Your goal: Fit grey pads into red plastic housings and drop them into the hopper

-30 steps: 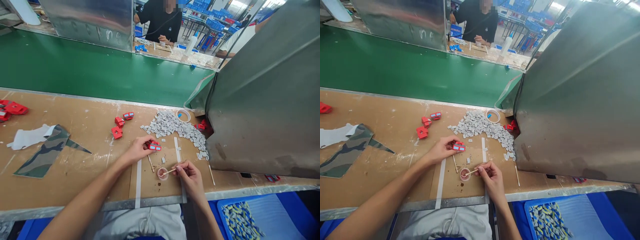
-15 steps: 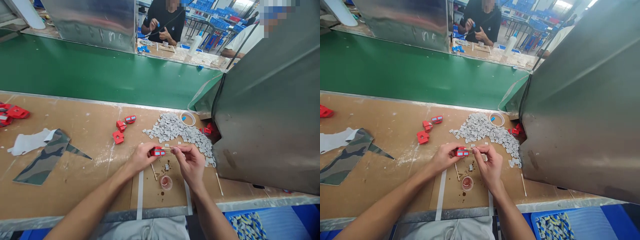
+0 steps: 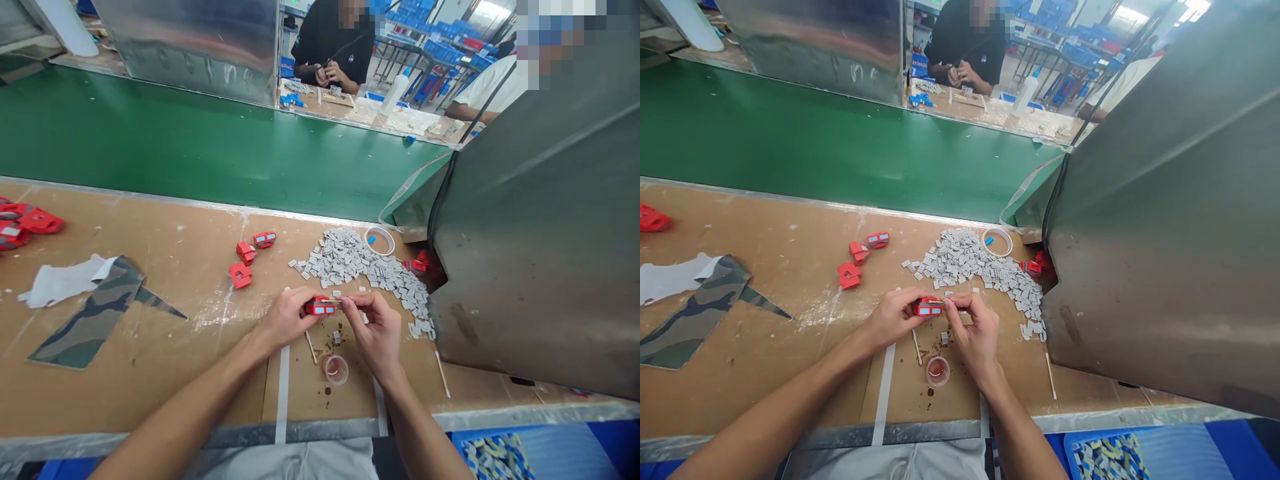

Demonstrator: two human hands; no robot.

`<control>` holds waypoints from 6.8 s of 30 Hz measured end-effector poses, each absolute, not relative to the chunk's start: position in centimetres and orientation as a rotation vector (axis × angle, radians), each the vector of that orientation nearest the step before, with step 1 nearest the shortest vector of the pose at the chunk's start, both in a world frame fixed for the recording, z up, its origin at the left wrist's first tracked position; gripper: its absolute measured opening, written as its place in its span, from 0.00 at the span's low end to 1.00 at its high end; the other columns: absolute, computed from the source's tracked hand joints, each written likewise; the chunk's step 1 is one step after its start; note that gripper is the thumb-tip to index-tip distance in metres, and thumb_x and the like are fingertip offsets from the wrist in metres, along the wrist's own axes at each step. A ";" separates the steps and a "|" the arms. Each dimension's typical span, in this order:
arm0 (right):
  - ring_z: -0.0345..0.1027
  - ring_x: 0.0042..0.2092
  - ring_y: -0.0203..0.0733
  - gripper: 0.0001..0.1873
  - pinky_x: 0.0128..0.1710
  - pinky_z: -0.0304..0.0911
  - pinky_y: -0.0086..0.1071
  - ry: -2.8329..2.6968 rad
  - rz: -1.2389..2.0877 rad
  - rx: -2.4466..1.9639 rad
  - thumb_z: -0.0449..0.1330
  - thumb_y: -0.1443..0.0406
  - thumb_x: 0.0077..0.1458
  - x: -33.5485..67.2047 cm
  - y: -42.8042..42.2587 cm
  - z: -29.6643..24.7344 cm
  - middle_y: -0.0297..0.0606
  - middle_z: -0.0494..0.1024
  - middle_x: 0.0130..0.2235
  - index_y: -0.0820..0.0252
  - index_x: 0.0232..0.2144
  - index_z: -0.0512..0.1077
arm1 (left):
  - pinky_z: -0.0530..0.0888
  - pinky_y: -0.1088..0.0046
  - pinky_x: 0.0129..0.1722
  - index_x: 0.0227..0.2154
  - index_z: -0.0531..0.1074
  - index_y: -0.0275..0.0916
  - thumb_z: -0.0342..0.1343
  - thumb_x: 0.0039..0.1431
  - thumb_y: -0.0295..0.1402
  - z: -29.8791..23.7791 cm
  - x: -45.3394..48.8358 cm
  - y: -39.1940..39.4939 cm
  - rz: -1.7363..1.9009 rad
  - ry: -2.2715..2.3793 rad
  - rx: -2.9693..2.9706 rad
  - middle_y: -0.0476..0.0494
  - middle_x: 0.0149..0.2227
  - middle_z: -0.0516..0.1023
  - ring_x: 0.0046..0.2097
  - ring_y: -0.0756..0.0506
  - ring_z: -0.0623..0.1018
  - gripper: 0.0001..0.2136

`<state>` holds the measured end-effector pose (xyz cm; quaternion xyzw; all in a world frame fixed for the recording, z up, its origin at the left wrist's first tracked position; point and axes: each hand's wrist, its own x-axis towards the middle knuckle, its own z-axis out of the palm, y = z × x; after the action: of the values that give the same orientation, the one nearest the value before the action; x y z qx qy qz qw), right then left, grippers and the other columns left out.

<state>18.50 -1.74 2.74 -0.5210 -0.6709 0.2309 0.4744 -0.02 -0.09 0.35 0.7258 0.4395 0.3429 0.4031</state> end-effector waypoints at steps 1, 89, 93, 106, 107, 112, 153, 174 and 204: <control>0.77 0.33 0.41 0.07 0.33 0.72 0.33 -1.640 0.563 -1.269 0.62 0.61 0.61 18.4 -1.8 2.7 0.39 0.82 0.31 0.57 0.31 0.73 | 0.73 0.73 0.36 0.42 0.77 0.38 0.59 0.58 0.26 0.3 0.0 -0.1 0.871 1.108 1.834 0.44 0.37 0.81 0.34 0.47 0.77 0.09; 0.72 0.35 0.39 0.10 0.36 0.68 0.33 -1.519 1.416 -1.160 0.66 0.58 0.55 20.6 0.8 3.4 0.37 0.79 0.34 0.59 0.35 0.75 | 0.73 0.72 0.42 0.43 0.74 0.36 0.63 0.53 0.32 0.9 -0.2 0.3 0.843 0.883 1.262 0.44 0.38 0.80 0.41 0.46 0.79 0.14; 0.70 0.33 0.37 0.10 0.34 0.67 0.31 -1.446 1.479 -1.159 0.66 0.58 0.53 20.1 0.8 2.5 0.36 0.78 0.32 0.59 0.33 0.74 | 0.73 0.73 0.41 0.42 0.75 0.37 0.62 0.53 0.31 0.8 -0.2 0.3 0.819 0.899 1.309 0.45 0.37 0.80 0.39 0.47 0.79 0.13; 0.68 0.32 0.36 0.05 0.32 0.61 0.29 -1.715 1.428 -1.144 0.61 0.65 0.59 20.6 0.8 3.4 0.34 0.76 0.30 0.60 0.31 0.72 | 0.75 0.72 0.42 0.42 0.75 0.38 0.57 0.54 0.28 0.9 -0.3 0.3 0.764 0.986 1.580 0.46 0.38 0.82 0.39 0.46 0.79 0.12; 0.67 0.32 0.36 0.05 0.32 0.61 0.29 -1.740 1.392 -1.162 0.61 0.66 0.59 20.6 0.8 3.3 0.34 0.76 0.30 0.60 0.30 0.71 | 0.74 0.72 0.42 0.42 0.76 0.38 0.57 0.54 0.28 0.9 -0.3 0.2 0.768 1.002 1.604 0.46 0.37 0.82 0.38 0.46 0.79 0.12; 0.64 0.32 0.36 0.08 0.32 0.56 0.28 -1.928 1.161 -1.213 0.60 0.71 0.57 20.4 0.9 3.0 0.32 0.73 0.28 0.60 0.26 0.69 | 0.74 0.72 0.41 0.41 0.76 0.37 0.57 0.54 0.28 0.7 -0.3 0.1 0.774 1.061 1.714 0.46 0.35 0.82 0.36 0.46 0.79 0.11; 0.51 0.24 0.30 0.24 0.24 0.48 0.25 -1.560 1.801 -1.016 0.66 0.46 0.51 20.0 0.5 1.9 0.27 0.66 0.22 0.61 0.25 0.68 | 0.78 0.73 0.40 0.46 0.75 0.37 0.41 0.70 0.28 1.1 -1.2 -0.8 0.694 0.949 2.608 0.38 0.39 0.81 0.40 0.46 0.80 0.16; 0.73 0.44 0.41 0.19 0.48 0.68 0.35 -1.270 1.710 -0.829 0.69 0.55 0.53 18.9 0.2 0.9 0.38 0.78 0.41 0.58 0.42 0.71 | 0.74 0.68 0.49 0.43 0.71 0.40 0.59 0.59 0.23 1.1 -0.2 -0.4 1.202 0.939 2.129 0.40 0.46 0.73 0.49 0.44 0.76 0.11; 0.73 0.47 0.46 0.12 0.48 0.69 0.39 -1.893 0.781 -0.931 0.60 0.63 0.63 19.1 -0.1 0.7 0.44 0.77 0.46 0.56 0.48 0.69 | 0.76 0.69 0.43 0.29 0.77 0.38 0.61 0.58 0.30 1.4 0.2 -0.2 1.195 1.035 1.658 0.42 0.37 0.77 0.42 0.45 0.80 0.04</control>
<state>19.06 -0.08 0.69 -0.3733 -0.7591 0.3134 0.4315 0.15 -0.25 1.43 0.6594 0.4114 0.4750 0.4127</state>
